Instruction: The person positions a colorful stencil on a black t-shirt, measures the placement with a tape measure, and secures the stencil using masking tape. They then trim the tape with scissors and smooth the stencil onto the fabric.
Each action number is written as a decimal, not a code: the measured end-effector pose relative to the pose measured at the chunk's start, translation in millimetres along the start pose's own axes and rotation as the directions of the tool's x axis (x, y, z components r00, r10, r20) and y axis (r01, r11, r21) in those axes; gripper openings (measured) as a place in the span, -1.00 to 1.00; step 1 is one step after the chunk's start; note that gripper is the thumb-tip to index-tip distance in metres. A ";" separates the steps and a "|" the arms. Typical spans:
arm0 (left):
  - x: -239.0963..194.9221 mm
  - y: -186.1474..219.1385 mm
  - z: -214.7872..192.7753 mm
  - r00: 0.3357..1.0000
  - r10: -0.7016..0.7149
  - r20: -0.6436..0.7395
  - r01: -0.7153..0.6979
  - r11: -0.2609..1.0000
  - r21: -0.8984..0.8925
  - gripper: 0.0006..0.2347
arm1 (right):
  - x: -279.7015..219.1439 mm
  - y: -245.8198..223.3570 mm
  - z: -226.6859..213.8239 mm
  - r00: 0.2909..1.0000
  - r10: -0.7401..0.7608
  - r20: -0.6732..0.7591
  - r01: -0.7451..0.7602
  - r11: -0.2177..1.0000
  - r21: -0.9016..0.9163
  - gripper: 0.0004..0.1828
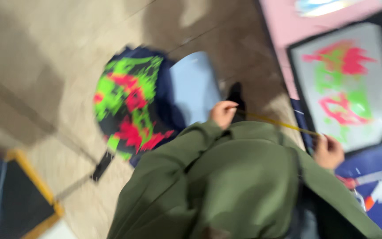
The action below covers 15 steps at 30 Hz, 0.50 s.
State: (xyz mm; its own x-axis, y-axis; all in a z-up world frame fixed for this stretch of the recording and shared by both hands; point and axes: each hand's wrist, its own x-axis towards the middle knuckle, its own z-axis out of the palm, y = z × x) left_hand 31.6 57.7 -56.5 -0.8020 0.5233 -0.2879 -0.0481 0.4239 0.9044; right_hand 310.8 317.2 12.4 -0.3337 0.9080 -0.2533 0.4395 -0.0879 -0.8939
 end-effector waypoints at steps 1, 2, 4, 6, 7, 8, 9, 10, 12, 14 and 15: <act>-1.5 -5.4 -1.9 0.999 -0.030 0.024 0.030 0.999 -0.020 -0.86 | -4.5 1.2 0.2 0.999 0.018 -0.044 -0.018 1.000 0.003 -0.84; -0.4 -10.8 -3.2 0.997 -0.047 0.055 0.057 0.978 -0.199 -0.85 | -8.5 3.3 0.2 0.995 0.036 -0.088 -0.036 0.999 0.008 -0.83; 9.1 -23.6 -5.5 0.983 -0.098 0.155 0.128 0.973 -0.194 -0.79 | -12.5 7.9 0.9 0.987 0.011 -0.163 -0.014 1.000 -0.023 -0.84; 18.3 -29.1 -10.6 0.968 -0.154 0.199 0.189 0.966 -0.176 -0.74 | -13.3 9.3 2.7 0.984 0.054 -0.167 -0.050 0.998 0.027 -0.85; 20.6 -30.9 -14.3 0.964 -0.143 0.225 0.192 0.958 -0.213 -0.72 | -18.3 11.7 2.4 0.979 0.100 -0.180 -0.087 0.993 0.076 -0.85; 23.3 -31.3 -17.2 0.959 -0.133 0.251 0.197 0.948 -0.249 -0.70 | -24.5 14.2 2.9 0.971 0.143 -0.189 -0.120 0.984 0.128 -0.86; 28.5 -29.3 -17.9 0.947 -0.163 0.276 0.242 0.928 -0.282 -0.70 | -27.3 14.9 4.2 0.966 0.181 -0.187 -0.146 0.972 0.183 -0.86; 34.6 -25.9 -17.6 0.933 -0.193 0.303 0.288 0.905 -0.312 -0.69 | -30.9 15.0 4.6 0.960 0.193 -0.203 -0.154 0.969 0.195 -0.86; 43.9 -15.9 -16.2 0.914 -0.232 0.333 0.339 0.887 -0.312 -0.70 | -36.5 14.4 4.2 0.952 0.219 -0.213 -0.172 0.961 0.218 -0.86; 48.8 -5.3 -15.6 0.906 -0.248 0.343 0.345 0.903 -0.258 -0.72 | -40.1 16.5 2.4 0.942 0.236 -0.236 -0.186 0.958 0.217 -0.86; 46.8 -0.5 -18.5 0.906 -0.237 0.351 0.335 0.908 -0.252 -0.72 | -41.4 18.0 1.9 0.938 0.246 -0.242 -0.196 0.957 0.215 -0.86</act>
State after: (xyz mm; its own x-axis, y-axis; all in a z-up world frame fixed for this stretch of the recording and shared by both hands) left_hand -16.9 68.2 -64.6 -0.5065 0.6331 -0.5853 -0.4623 0.3736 0.8042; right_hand 331.0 277.3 6.1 -0.0030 0.9296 -0.3685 0.3067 -0.3498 -0.8852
